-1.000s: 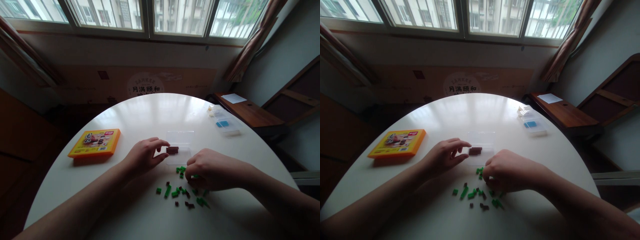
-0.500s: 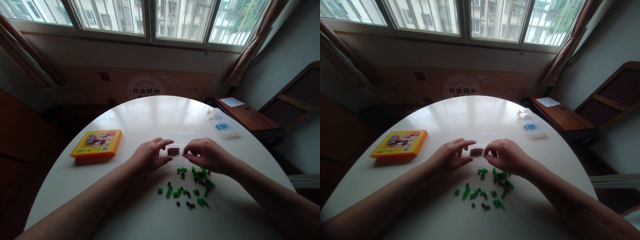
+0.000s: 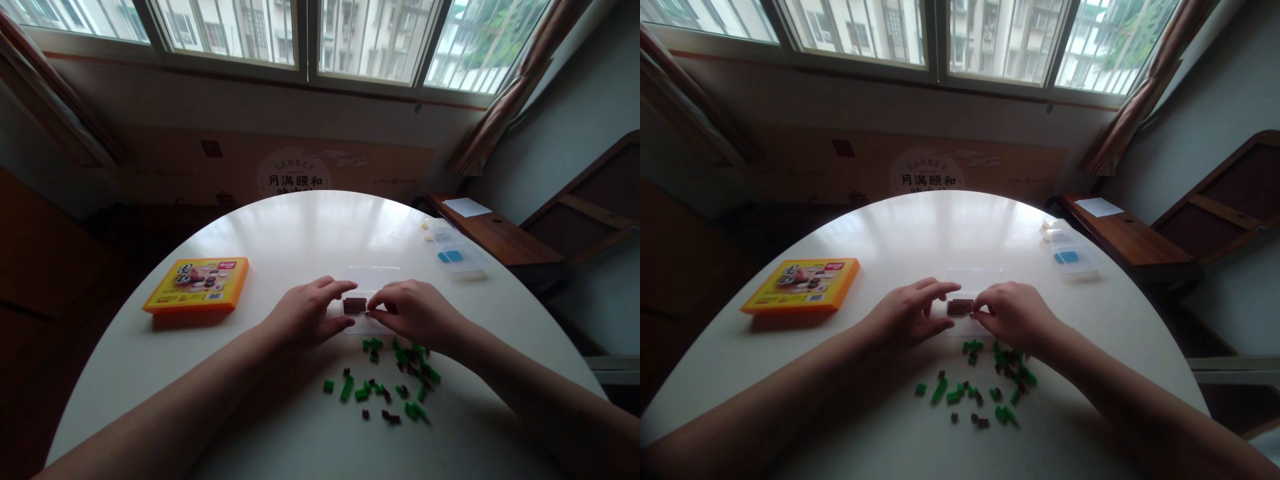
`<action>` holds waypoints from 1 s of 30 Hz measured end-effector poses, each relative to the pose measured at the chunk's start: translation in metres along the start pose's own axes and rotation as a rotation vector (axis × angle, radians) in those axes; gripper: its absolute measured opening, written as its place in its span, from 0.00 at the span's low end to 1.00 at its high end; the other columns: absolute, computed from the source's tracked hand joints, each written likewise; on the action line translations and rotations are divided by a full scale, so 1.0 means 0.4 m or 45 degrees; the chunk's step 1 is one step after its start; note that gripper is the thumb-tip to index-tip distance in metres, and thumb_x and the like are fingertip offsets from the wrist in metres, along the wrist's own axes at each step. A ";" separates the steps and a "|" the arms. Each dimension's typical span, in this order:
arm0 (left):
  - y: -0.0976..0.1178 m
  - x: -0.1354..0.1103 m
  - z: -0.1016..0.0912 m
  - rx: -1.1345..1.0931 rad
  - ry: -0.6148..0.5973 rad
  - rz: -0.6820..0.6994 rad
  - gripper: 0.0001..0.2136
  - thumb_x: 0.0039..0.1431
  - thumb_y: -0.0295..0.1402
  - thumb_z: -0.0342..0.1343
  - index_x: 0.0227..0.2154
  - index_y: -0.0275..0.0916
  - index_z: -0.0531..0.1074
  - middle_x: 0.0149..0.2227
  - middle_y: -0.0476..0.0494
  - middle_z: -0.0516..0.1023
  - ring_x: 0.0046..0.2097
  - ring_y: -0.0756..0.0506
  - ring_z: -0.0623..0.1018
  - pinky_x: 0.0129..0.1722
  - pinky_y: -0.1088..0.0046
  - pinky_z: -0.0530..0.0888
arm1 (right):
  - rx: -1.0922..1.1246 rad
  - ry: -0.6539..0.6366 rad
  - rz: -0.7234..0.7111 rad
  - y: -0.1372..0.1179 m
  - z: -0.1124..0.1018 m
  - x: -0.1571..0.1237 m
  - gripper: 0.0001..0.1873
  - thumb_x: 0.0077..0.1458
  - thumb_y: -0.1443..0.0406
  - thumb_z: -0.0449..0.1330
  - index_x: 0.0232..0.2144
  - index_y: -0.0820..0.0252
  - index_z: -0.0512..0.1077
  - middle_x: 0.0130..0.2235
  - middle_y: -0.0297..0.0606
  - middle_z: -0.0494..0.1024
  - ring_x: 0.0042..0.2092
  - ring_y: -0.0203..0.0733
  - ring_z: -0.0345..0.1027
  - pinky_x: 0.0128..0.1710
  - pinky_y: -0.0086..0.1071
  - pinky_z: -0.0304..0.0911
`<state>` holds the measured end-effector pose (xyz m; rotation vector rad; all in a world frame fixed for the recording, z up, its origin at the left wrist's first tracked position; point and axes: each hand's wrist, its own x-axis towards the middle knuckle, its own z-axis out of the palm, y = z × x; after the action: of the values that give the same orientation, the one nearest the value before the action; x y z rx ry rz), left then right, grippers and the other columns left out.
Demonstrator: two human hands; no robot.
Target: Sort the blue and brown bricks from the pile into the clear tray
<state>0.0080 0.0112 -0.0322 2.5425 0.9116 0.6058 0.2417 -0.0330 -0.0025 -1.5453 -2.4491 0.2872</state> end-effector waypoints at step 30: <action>0.001 0.000 -0.023 -0.086 -0.155 -0.018 0.27 0.51 0.41 0.64 0.55 0.44 0.69 0.48 0.43 0.77 0.40 0.44 0.77 0.38 0.70 0.73 | -0.087 -0.005 0.094 -0.014 0.017 -0.006 0.08 0.58 0.60 0.59 0.33 0.49 0.80 0.35 0.32 0.82 0.33 0.40 0.72 0.31 0.31 0.58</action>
<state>0.0037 0.0127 -0.0242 2.4807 0.8510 0.4639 0.2358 -0.0380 -0.0078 -1.6668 -2.4327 0.2220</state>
